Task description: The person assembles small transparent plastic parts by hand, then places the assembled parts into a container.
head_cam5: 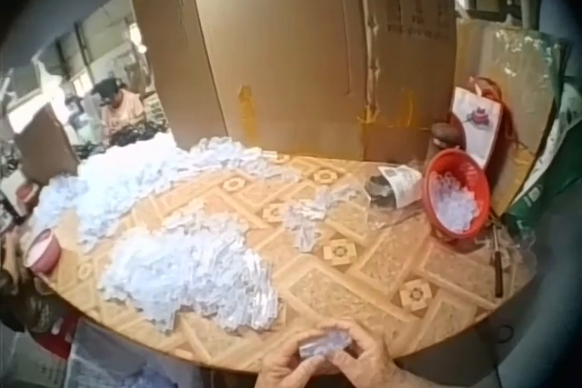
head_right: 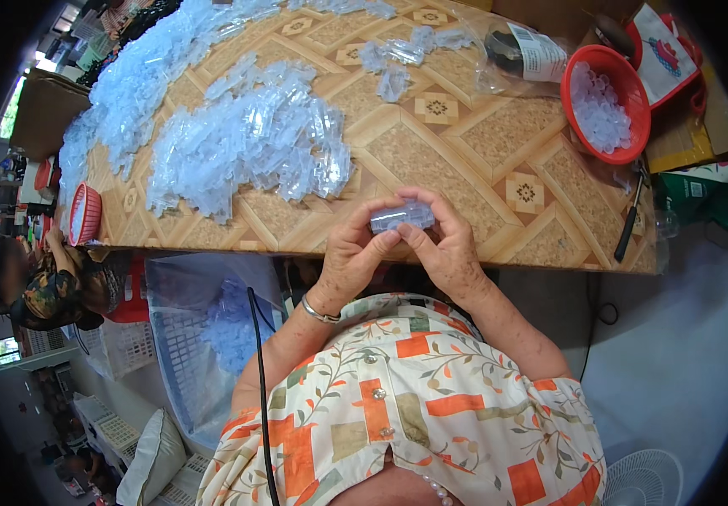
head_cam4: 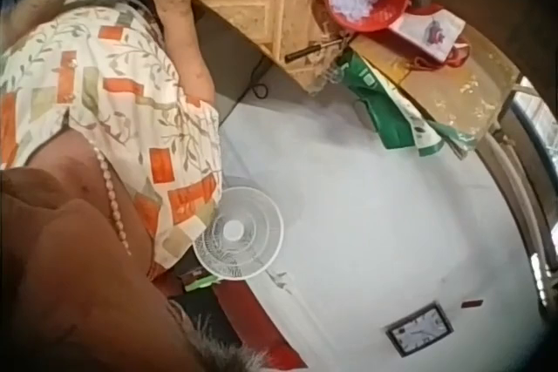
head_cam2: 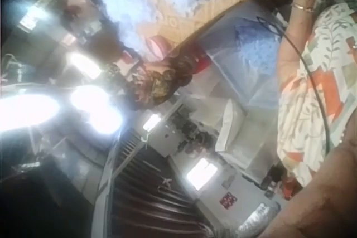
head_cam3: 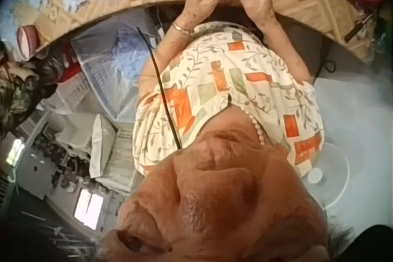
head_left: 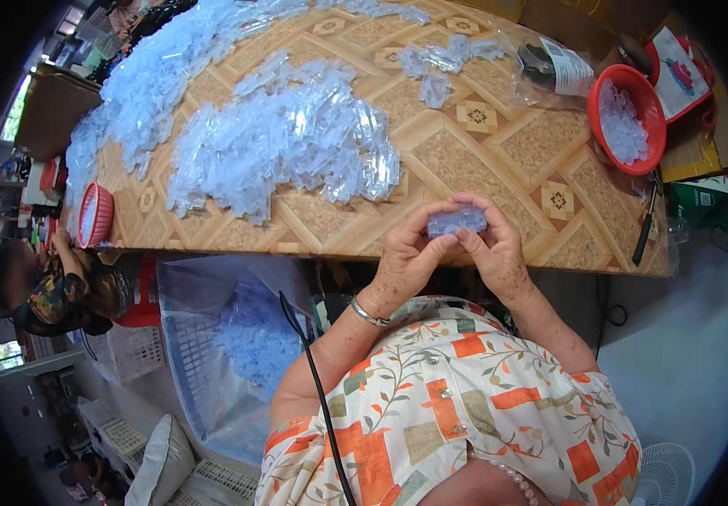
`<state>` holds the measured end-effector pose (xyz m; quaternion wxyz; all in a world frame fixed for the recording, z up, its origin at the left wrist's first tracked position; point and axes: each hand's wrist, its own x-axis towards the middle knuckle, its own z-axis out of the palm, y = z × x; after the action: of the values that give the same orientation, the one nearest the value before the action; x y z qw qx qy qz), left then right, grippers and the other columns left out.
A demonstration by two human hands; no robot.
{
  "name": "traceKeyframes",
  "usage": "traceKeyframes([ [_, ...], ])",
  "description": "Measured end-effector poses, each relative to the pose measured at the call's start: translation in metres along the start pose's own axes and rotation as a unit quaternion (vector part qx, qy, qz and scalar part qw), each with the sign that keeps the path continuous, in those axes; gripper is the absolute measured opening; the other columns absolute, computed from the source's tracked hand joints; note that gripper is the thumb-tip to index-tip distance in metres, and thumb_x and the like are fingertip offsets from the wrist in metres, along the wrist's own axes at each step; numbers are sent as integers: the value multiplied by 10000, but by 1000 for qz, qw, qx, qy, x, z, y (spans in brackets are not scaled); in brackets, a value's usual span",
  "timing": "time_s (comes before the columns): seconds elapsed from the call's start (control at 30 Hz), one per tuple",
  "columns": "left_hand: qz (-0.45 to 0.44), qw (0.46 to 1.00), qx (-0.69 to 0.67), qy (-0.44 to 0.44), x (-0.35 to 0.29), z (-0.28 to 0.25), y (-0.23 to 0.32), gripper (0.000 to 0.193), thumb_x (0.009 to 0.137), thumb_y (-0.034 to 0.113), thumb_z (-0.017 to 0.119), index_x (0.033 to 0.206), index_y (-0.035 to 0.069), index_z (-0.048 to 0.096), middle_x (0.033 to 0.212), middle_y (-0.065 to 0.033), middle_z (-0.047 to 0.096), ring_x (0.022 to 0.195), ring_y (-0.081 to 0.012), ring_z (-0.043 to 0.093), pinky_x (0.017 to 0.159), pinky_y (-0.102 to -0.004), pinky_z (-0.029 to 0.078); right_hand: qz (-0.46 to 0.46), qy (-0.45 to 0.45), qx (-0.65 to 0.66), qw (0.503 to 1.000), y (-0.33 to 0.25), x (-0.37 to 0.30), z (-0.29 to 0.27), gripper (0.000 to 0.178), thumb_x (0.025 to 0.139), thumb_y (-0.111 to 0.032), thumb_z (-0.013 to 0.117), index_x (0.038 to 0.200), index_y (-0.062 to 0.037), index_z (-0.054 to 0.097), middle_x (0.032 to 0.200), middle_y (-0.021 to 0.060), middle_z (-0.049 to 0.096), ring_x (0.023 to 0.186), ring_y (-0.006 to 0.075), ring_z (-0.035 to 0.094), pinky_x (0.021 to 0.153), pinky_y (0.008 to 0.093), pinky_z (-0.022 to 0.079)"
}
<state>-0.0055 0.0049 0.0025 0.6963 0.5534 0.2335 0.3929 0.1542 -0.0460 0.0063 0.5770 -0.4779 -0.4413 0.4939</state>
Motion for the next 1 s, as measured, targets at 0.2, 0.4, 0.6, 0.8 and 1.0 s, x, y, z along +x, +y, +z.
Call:
traceKeyframes([
  [0.2, -3, 1000, 28, 12, -2, -1, -6, 349, 951, 20, 629, 1291, -6, 552, 1191, -59, 606, 1094, -121, 573, 956, -260, 464, -68, 4, -101, 993, 2, 3, 1, 385, 916, -71, 676, 1274, -5, 551, 1242, 100, 544, 1130, 169, 554, 961, 299, 458],
  [0.4, 31, 999, 18, -8, 1, 0, 2, 338, 992, 80, 587, 1313, -12, 531, 1279, -109, 576, 1104, -159, 600, 956, -285, 492, -38, -21, -25, 999, -6, 2, 0, 506, 975, -247, 642, 1387, -8, 470, 1264, 117, 538, 1137, 186, 555, 973, 303, 456],
  [0.6, -29, 982, -177, 68, 0, -7, 5, 410, 1034, 242, 516, 1337, -31, 479, 1232, -175, 610, 1061, -274, 662, 847, -334, 602, -37, 7, 115, 993, -4, 5, 3, 639, 1010, -417, 563, 1454, 4, 378, 1306, 122, 527, 1121, 164, 572, 928, 286, 490],
  [0.8, 101, 789, -605, 29, -30, -83, 43, 222, 981, 314, 546, 923, 128, 651, 768, 17, 619, 678, -132, 581, 646, -290, 503, -3, -8, 70, 998, -3, 2, -2, 580, 1032, -403, 520, 1446, -15, 404, 1296, 93, 539, 1021, 110, 599, 821, 233, 511],
  [1.0, 387, 715, -571, -114, -76, -103, 169, 164, 880, 52, 585, 736, 59, 662, 604, -57, 668, 548, -145, 682, 495, -260, 573, 14, 2, 84, 996, -1, 2, -3, 526, 1034, -366, 530, 1418, -16, 446, 1267, 88, 561, 1000, 111, 605, 821, 247, 526],
])
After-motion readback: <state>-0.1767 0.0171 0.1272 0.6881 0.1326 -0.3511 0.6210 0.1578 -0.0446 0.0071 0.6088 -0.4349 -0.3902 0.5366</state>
